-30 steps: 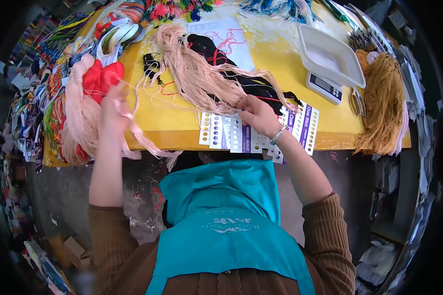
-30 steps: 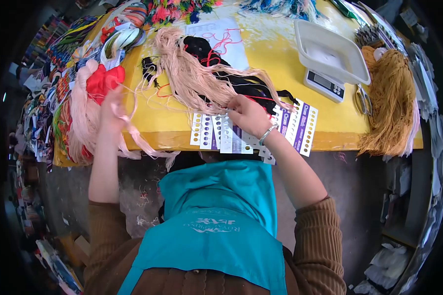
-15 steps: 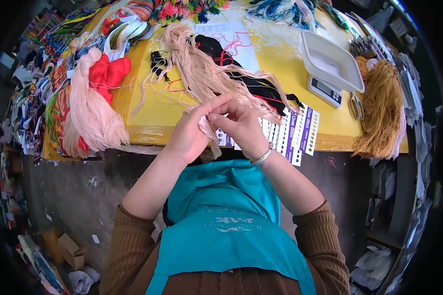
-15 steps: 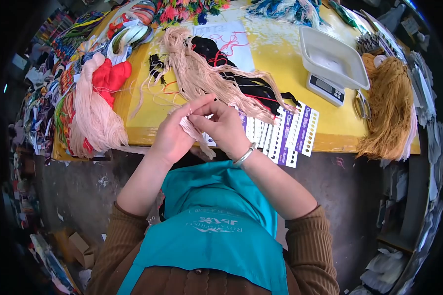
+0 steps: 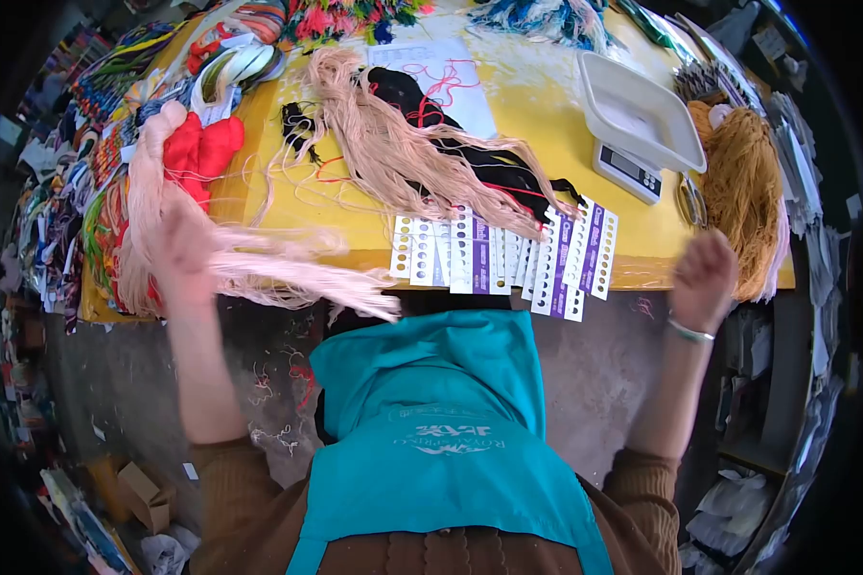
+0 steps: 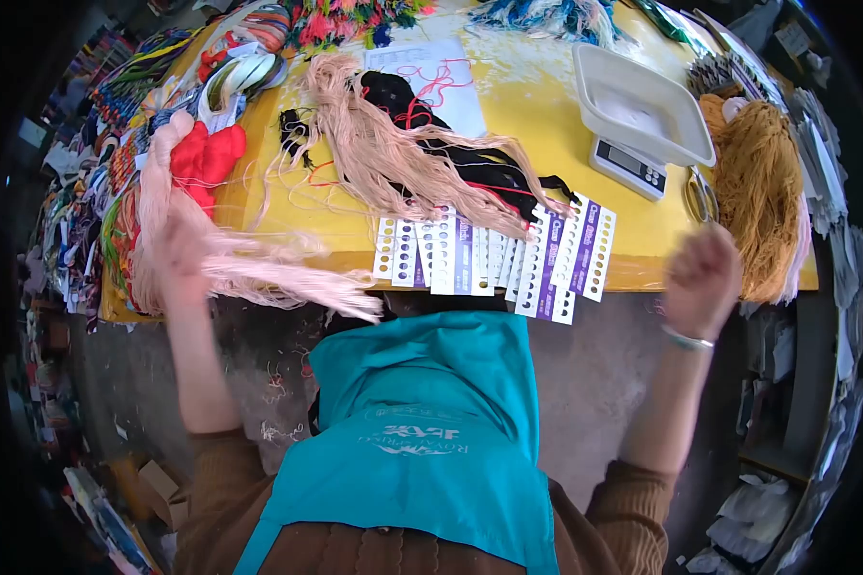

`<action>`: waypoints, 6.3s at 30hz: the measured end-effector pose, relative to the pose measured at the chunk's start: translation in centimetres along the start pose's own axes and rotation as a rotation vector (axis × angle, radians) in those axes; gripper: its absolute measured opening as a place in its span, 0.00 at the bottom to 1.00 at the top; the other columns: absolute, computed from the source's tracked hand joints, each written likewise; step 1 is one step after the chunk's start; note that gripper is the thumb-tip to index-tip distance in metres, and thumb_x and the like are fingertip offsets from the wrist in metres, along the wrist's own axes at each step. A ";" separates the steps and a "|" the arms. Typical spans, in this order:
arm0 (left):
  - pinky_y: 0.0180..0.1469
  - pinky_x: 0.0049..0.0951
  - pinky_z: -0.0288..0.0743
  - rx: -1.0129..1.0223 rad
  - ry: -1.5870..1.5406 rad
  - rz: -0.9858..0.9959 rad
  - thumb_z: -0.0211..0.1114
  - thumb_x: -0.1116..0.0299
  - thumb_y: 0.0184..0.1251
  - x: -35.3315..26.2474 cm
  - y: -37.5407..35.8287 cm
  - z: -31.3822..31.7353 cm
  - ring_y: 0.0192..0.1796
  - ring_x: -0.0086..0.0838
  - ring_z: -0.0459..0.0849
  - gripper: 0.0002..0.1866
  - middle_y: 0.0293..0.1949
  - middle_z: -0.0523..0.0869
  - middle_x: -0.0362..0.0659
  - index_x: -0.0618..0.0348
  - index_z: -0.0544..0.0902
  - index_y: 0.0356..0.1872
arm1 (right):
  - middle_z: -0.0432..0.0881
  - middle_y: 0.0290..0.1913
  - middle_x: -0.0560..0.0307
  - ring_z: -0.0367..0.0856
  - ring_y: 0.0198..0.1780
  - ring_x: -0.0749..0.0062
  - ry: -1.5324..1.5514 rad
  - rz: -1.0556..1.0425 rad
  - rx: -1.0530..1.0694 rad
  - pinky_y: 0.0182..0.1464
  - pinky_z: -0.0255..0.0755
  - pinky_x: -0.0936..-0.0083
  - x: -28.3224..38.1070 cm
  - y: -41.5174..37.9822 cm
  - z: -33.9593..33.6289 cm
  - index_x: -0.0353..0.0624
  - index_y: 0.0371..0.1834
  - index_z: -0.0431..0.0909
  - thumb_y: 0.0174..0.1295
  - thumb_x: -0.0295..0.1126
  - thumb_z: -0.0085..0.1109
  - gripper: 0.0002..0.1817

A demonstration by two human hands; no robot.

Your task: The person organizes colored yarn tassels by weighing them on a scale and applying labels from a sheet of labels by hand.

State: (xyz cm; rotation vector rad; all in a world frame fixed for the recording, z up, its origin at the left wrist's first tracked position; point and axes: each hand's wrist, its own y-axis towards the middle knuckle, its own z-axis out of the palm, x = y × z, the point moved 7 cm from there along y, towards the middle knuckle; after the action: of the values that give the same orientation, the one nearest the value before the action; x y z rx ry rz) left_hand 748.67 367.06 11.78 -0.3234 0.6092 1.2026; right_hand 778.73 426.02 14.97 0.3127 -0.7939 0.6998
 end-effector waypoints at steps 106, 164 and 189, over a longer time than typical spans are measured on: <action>0.14 0.17 0.45 0.212 0.649 -0.831 0.59 0.64 0.66 31.4 0.1 13.8 0.13 0.10 0.55 0.12 0.14 0.66 0.28 0.63 0.85 0.34 | 0.82 0.30 0.61 0.79 0.34 0.81 -1.196 0.167 0.636 0.38 0.74 0.80 -22.5 0.6 6.7 0.37 0.40 0.79 0.65 0.46 0.63 0.20; 0.15 0.15 0.53 0.208 -0.222 -0.361 0.48 0.67 0.77 12.0 2.8 8.7 0.14 0.12 0.59 0.14 0.15 0.61 0.28 0.63 0.79 0.50 | 0.55 0.21 0.68 0.54 0.21 0.82 0.345 0.181 0.124 0.24 0.55 0.82 -3.3 -2.0 0.4 0.48 0.25 0.64 0.68 0.31 0.50 0.12; 0.19 0.16 0.52 -0.055 0.540 -0.757 0.64 0.63 0.66 32.1 -2.3 14.6 0.18 0.14 0.61 0.20 0.52 0.83 0.51 0.68 0.80 0.53 | 0.83 0.32 0.58 0.81 0.36 0.79 -1.158 0.071 0.597 0.41 0.75 0.82 -19.9 0.2 4.8 0.33 0.39 0.77 0.65 0.25 0.57 0.05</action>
State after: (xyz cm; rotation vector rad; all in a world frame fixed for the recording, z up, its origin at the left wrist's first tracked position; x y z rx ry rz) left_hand 761.98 398.83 4.05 -0.8545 0.8163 0.3912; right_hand 766.10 414.74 3.45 1.3059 -1.6809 0.7948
